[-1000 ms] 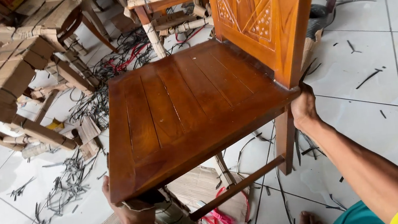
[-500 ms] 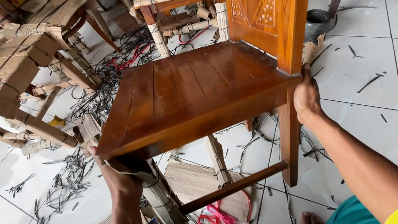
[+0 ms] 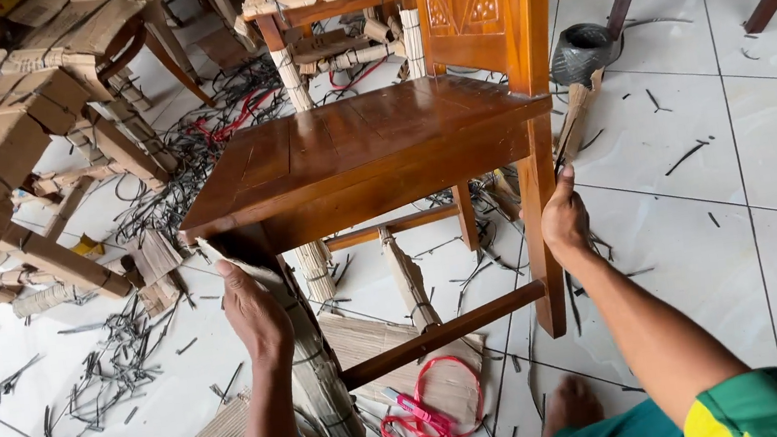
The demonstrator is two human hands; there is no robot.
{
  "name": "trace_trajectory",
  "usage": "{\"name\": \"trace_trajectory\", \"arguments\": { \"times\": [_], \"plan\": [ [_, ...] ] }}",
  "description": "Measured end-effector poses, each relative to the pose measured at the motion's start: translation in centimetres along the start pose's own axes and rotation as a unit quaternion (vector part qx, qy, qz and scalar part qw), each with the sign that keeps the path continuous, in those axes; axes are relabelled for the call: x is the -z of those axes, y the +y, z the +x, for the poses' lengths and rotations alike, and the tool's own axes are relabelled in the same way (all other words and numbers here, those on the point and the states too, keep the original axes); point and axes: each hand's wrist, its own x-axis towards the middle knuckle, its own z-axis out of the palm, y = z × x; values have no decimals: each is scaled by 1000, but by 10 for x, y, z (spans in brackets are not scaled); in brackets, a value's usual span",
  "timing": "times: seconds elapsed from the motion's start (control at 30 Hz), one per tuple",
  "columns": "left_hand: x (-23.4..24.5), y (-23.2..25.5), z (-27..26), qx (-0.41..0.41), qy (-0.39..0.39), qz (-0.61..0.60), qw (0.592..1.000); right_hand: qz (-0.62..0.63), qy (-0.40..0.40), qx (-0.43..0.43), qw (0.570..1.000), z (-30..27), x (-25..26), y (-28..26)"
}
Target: Wrapping a wooden chair with protective cardboard and securing it with plastic ties.
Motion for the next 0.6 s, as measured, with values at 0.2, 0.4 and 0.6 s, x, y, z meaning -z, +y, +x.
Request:
{"name": "trace_trajectory", "arguments": {
  "times": [0.2,0.4,0.6],
  "plan": [
    [3,56,-24,4,-16,9,1000,28,40,15,999,56,-19,48],
    [0,25,-18,21,-25,35,999,45,59,-7,997,49,-23,45],
    [-3,10,-12,20,-25,25,999,76,29,2,997,13,-13,12]
  ]
}}
